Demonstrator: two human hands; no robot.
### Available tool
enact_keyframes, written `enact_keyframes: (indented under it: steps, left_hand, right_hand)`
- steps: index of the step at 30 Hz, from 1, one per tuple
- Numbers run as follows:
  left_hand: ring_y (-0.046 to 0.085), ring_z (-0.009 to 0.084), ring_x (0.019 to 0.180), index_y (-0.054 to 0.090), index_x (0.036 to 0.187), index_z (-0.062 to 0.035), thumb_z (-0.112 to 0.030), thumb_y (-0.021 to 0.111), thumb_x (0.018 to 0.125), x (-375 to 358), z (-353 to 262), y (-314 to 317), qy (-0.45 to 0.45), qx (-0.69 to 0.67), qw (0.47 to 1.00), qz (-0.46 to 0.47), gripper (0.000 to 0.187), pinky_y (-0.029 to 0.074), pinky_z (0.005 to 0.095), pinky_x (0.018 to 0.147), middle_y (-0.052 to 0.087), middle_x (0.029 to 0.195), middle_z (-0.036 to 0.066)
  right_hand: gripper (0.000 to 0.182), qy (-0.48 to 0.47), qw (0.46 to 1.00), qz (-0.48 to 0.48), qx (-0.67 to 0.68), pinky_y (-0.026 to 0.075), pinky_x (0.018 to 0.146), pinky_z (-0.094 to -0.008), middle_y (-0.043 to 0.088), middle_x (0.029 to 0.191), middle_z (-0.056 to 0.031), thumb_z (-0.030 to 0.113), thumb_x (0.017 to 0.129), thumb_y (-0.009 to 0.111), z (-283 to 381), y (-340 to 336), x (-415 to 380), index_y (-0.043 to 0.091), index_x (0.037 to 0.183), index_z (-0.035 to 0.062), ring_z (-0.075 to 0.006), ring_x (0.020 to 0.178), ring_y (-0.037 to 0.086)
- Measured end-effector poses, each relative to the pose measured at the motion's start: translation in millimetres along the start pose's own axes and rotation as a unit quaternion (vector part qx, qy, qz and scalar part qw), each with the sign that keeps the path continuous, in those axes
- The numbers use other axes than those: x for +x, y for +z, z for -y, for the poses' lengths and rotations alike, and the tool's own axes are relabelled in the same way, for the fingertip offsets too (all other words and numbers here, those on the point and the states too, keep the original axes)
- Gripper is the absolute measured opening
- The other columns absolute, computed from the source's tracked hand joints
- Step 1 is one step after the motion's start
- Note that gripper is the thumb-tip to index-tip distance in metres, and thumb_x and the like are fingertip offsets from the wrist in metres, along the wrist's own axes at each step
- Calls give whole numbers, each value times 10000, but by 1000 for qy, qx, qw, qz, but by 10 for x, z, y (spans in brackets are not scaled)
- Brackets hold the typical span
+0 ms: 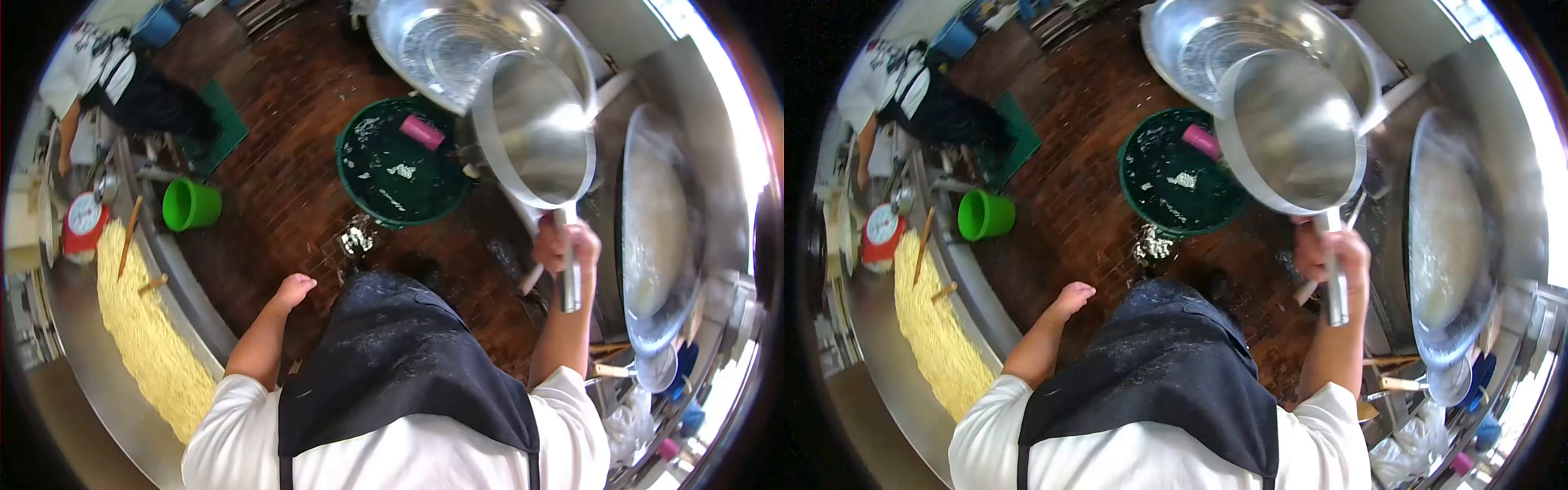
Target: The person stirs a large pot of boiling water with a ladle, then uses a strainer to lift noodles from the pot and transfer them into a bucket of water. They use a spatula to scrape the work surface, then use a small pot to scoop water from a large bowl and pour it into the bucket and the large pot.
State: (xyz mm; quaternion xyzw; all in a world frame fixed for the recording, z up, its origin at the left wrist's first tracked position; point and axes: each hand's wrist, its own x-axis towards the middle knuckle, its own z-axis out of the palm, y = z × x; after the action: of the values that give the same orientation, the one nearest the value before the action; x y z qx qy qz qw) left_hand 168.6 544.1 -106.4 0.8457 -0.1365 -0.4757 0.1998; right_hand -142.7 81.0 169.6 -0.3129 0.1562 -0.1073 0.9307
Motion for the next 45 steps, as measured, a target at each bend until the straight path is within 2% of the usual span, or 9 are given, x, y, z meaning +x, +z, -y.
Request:
enact_keyframes:
  steps: [5, 8, 12, 15, 23, 27, 30, 41, 45]
  left_hand:
    - [551, 146, 656, 686, 1033, -66, -311, 649, 861, -156, 495, -152, -54, -35, 998, 10, 301, 444, 313, 548, 628, 795, 33]
    - [543, 133, 676, 688, 1012, -84, -288, 648, 863, -382, 929, -80, -88, -100, 991, -18, 256, 411, 294, 510, 610, 789, 15]
    - [599, 175, 713, 696, 1003, -49, -283, 646, 859, -847, 1303, 26, -129, -128, 983, -29, 280, 460, 314, 611, 661, 838, 65]
    - [656, 216, 768, 707, 1001, -19, -311, 645, 864, -1110, 1769, 321, -175, -153, 972, -26, 328, 514, 351, 710, 704, 878, 117]
    - [587, 165, 692, 676, 910, -33, -323, 617, 895, -1254, 1661, 545, -230, -165, 957, 55, 296, 470, 293, 663, 652, 785, 58]
    - [551, 144, 682, 688, 955, -38, -314, 631, 889, -1106, 1262, 440, -246, -168, 954, 22, 290, 447, 291, 664, 612, 752, 24]
    - [589, 144, 738, 692, 999, -26, -295, 647, 879, -1027, 1227, 428, -209, -190, 959, -23, 298, 470, 303, 714, 657, 804, 33]
    - [631, 176, 808, 703, 1024, -27, -289, 684, 859, -429, 839, 249, -124, -78, 988, 47, 311, 501, 324, 752, 703, 901, 84]
    - [567, 114, 672, 698, 1034, -73, -320, 692, 850, -203, 129, 199, -143, -110, 982, 58, 308, 442, 275, 529, 642, 787, 24]
  right_hand:
    - [288, 254, 945, -96, -181, 416, 476, -250, 536, 698, -9, 201, 891, 612, -1070, 87, 1086, 594, 1111, 17, -108, 537, 528]
    - [133, 250, 908, -190, -279, 452, 481, -274, 567, 678, -26, 158, 836, 677, -1800, -437, 1792, 597, 864, 56, -128, 522, 537]
    - [440, 160, 738, -330, -566, 486, 496, -330, 626, 787, -134, 194, 755, 735, -2544, -1384, 2286, 544, 1076, -36, -180, 558, 587]
    - [483, 220, 623, -382, -647, 421, 988, -502, 576, 1279, -221, 185, 812, 557, -2729, -1887, 2393, 494, 1287, 127, -451, 1191, 524]
    - [417, 260, 512, -306, -760, 508, 857, -470, 635, 1182, -200, 120, 830, 533, -3108, -2010, 2610, 553, 1247, 105, -412, 1038, 628]
    - [183, 267, 600, -302, -691, 529, 615, -430, 684, 861, -125, 152, 817, 630, -3414, -2384, 2795, 633, 981, 70, -306, 681, 669]
    - [267, 274, 837, -352, -317, 412, 416, -310, 495, 583, 4, 204, 757, 773, -3233, -1847, 2592, 525, 736, 105, -109, 447, 483]
    - [248, 214, 897, -263, -284, 420, 421, -267, 531, 643, -11, 178, 778, 772, -1866, -546, 1090, 576, 856, 47, -105, 461, 506]
    - [210, 197, 912, -227, -278, 415, 437, -234, 526, 649, 11, 186, 813, 747, -959, -149, 395, 568, 854, 86, -83, 484, 499]
